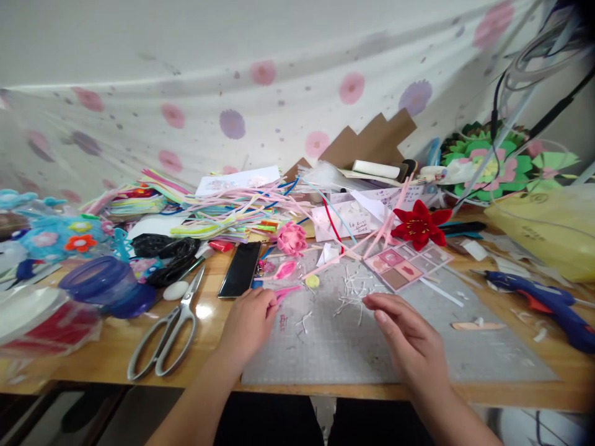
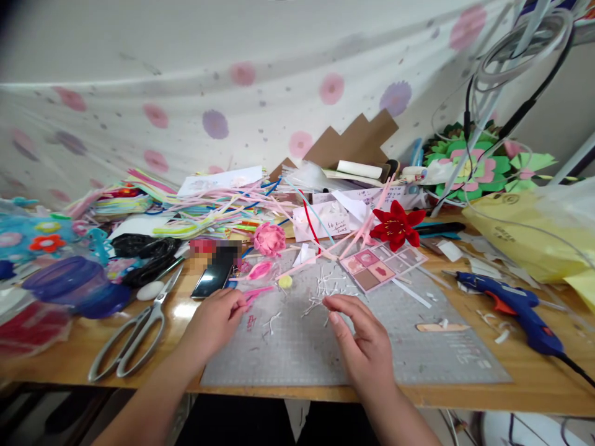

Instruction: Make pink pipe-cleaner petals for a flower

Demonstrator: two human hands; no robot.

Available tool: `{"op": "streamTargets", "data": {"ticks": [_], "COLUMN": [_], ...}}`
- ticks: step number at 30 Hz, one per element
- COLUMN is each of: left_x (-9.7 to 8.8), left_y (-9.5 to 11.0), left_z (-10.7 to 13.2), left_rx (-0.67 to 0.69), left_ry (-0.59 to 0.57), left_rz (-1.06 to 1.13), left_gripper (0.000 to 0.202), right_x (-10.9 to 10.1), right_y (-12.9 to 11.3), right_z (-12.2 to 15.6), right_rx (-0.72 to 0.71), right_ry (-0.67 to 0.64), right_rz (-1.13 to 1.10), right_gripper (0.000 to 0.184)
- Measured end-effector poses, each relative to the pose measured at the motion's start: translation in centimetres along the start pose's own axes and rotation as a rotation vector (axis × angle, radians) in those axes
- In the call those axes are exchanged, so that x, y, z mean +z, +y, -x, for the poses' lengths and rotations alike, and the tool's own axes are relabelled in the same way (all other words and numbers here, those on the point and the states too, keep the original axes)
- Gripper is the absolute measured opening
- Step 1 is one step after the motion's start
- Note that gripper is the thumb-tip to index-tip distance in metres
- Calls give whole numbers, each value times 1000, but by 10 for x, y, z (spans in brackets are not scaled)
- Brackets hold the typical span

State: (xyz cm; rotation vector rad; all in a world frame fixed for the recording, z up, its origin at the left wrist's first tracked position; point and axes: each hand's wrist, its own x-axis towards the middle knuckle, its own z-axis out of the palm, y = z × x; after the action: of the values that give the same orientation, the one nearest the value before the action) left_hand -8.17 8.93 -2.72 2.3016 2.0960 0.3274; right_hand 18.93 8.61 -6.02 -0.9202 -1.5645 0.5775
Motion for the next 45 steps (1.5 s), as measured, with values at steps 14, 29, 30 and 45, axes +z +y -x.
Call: {"op": "streamTargets", "data": {"ticks": [14, 29, 30, 45], "left_x": [2, 17, 19, 21], "left_y": [1, -9, -11, -16], "left_z": [15, 14, 14, 13], "left_rx": [-69, -44, -37, 11], "left_ry": [33, 120, 129, 84], "left_rz": [77, 279, 299, 464], "left_gripper": [17, 15, 15, 19], "right_x": [10, 68, 67, -28], "right_y": [6, 18, 21, -34], "right_z": [-3, -113, -114, -178], "right_rx": [-78, -136, -142, -100], "right_ry": [-41, -734, -727, 106], "right_rz": [121, 952, 950, -10], "right_gripper": [16, 25, 23, 10]}}
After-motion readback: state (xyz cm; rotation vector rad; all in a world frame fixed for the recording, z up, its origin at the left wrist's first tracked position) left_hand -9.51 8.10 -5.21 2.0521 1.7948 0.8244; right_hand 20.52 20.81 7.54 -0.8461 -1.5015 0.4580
